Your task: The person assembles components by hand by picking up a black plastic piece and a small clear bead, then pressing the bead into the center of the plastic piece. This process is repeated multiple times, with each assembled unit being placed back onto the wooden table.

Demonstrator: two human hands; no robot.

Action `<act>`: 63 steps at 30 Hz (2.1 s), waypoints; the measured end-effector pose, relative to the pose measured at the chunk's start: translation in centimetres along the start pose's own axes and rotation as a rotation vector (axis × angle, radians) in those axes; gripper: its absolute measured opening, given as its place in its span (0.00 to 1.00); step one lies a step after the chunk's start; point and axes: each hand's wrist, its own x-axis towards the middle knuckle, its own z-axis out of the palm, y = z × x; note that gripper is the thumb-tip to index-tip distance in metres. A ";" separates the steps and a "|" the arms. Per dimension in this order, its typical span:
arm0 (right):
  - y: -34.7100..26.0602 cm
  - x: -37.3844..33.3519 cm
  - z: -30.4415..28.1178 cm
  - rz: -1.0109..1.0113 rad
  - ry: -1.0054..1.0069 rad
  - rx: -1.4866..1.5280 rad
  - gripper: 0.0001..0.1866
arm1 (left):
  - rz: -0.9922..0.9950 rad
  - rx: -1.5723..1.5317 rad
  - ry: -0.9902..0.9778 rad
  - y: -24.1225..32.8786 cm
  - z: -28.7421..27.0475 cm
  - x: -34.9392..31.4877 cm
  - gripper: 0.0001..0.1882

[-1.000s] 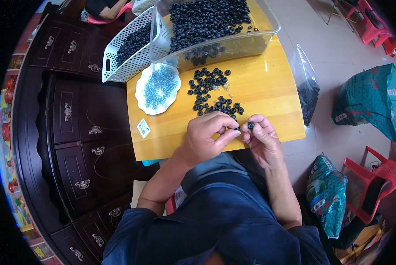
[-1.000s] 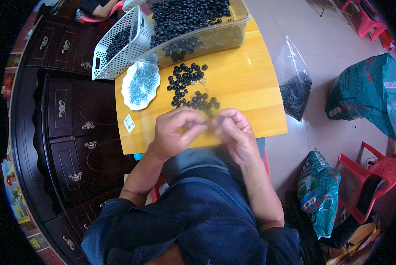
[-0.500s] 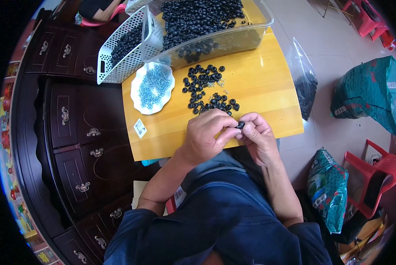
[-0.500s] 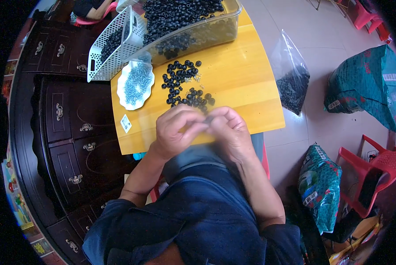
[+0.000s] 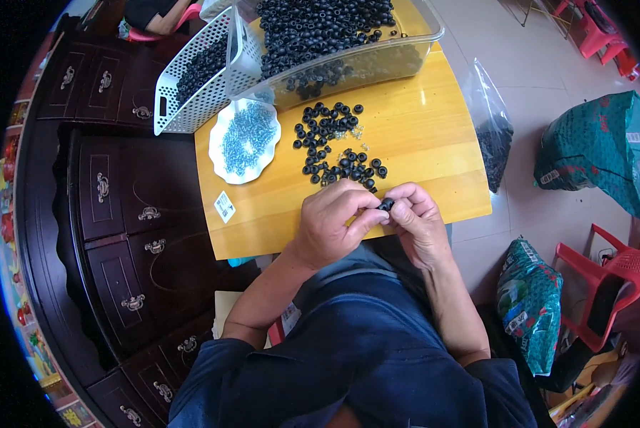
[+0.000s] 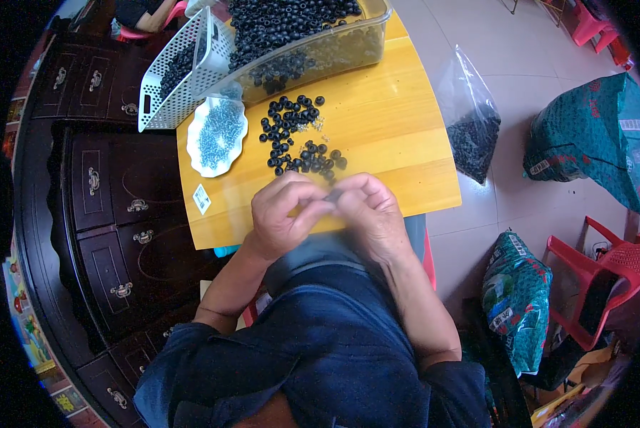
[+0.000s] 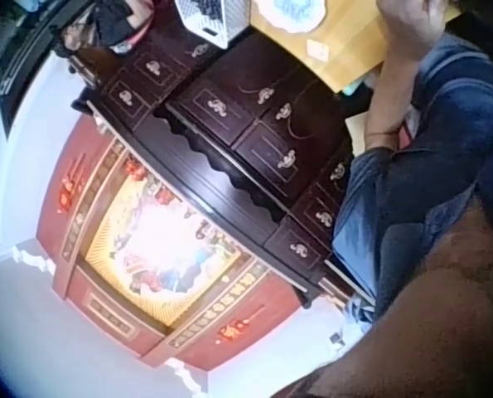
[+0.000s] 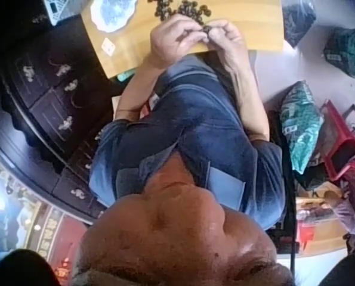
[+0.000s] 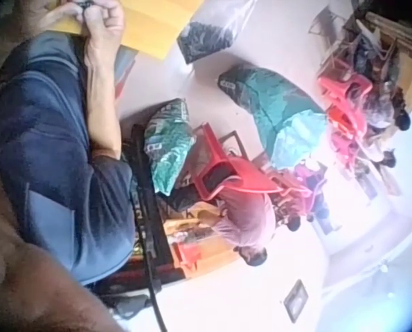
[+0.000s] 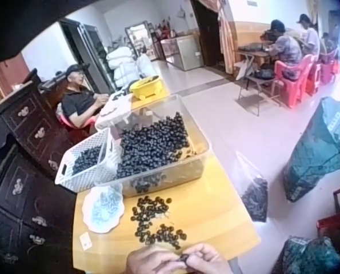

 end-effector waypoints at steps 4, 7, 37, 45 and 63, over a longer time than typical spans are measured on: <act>0.0 -0.1 0.2 -0.004 0.005 0.002 0.07 | 0.122 0.056 -0.017 -0.5 -0.2 0.0 0.13; 0.1 -0.1 0.0 -0.004 0.015 -0.011 0.07 | 0.175 0.071 0.003 -0.6 -0.3 0.0 0.14; -0.1 -0.5 0.2 0.066 -0.121 -0.200 0.18 | -0.009 -0.342 -0.272 -1.1 -1.8 -0.7 0.13; -0.4 -0.7 0.3 0.103 -0.142 -0.180 0.18 | -0.069 -0.474 -0.242 -1.3 -1.5 -1.2 0.13; 0.1 -0.7 0.2 0.055 -0.144 -0.253 0.16 | -0.051 -0.327 -0.278 -0.7 -4.0 -1.2 0.14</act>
